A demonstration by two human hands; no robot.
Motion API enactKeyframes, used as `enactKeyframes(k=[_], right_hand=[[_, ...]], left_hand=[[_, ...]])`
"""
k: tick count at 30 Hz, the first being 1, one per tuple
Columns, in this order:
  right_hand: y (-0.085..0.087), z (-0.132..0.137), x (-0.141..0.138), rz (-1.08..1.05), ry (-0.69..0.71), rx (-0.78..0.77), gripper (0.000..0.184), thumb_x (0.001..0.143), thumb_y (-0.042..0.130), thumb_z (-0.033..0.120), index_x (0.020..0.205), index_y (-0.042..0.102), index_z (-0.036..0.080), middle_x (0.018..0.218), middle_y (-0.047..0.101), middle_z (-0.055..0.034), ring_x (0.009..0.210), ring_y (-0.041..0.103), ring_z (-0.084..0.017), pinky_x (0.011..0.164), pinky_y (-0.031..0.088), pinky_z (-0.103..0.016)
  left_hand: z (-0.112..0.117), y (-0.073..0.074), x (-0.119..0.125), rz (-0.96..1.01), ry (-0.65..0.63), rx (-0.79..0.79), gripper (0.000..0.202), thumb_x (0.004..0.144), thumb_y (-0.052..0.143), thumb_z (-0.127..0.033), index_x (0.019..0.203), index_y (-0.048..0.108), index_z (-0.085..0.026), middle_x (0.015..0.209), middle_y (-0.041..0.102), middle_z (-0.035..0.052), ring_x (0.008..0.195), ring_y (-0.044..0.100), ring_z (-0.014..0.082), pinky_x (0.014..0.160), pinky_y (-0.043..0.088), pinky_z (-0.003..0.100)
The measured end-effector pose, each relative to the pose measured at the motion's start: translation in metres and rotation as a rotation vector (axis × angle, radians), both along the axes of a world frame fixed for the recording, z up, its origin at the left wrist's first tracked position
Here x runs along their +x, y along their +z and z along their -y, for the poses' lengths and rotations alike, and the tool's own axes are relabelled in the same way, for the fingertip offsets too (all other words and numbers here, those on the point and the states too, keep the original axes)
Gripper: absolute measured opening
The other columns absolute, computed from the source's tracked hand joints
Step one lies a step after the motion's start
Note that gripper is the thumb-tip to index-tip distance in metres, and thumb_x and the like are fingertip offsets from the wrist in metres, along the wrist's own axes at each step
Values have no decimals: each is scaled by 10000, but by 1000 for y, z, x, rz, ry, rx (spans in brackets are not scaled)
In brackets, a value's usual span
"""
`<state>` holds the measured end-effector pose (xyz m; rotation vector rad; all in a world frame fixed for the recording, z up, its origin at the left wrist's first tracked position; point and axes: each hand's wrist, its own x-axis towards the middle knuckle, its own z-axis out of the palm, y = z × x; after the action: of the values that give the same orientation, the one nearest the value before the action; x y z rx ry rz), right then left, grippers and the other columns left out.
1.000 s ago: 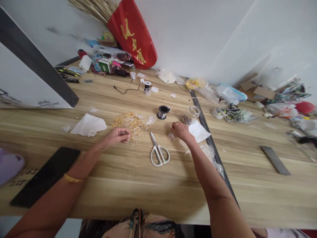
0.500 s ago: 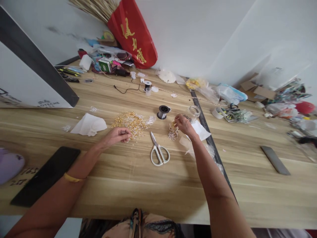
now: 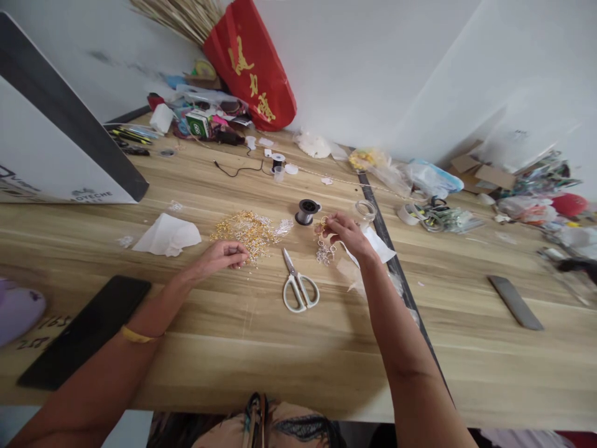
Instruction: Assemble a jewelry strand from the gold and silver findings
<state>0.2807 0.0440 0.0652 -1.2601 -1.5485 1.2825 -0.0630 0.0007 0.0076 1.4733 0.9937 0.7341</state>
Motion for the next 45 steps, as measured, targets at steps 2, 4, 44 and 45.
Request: enactKeyframes(k=[2,4,44,45], right_hand=[[4,2,-4,-66,32,-50,320,781,645,454,852,491,183,800,664,-40,662,583,-107,516,413,-187],[7,4,-8,-150,58,-103,305,773,662,423,856,487,188,723,627,-10,592,547,-96,476,390,-181],[-17,50,-116,-489,323,-447,277,779,690,332,872,478,180,744,704,-58,544,628,-106,394,463,-146],[-18,51,-116,-482,330,-437,275,785,687,337,874,480,180,758,708,-60,556,634,-105,403,465,-144]], left_hand=[[1,0,1,1,6,-9,184,732,658,-309,749,611,-132,599,597,-10,532,535,76,514,438,183],[2,0,3,7,9,-20,186,726,661,-309,746,612,-130,591,593,-13,530,537,77,506,431,180],[19,27,17,115,81,74,269,752,660,-393,751,677,-124,608,590,-3,569,504,91,558,396,213],[19,27,17,123,92,71,264,749,665,-387,756,677,-124,609,592,-4,569,506,90,557,395,213]])
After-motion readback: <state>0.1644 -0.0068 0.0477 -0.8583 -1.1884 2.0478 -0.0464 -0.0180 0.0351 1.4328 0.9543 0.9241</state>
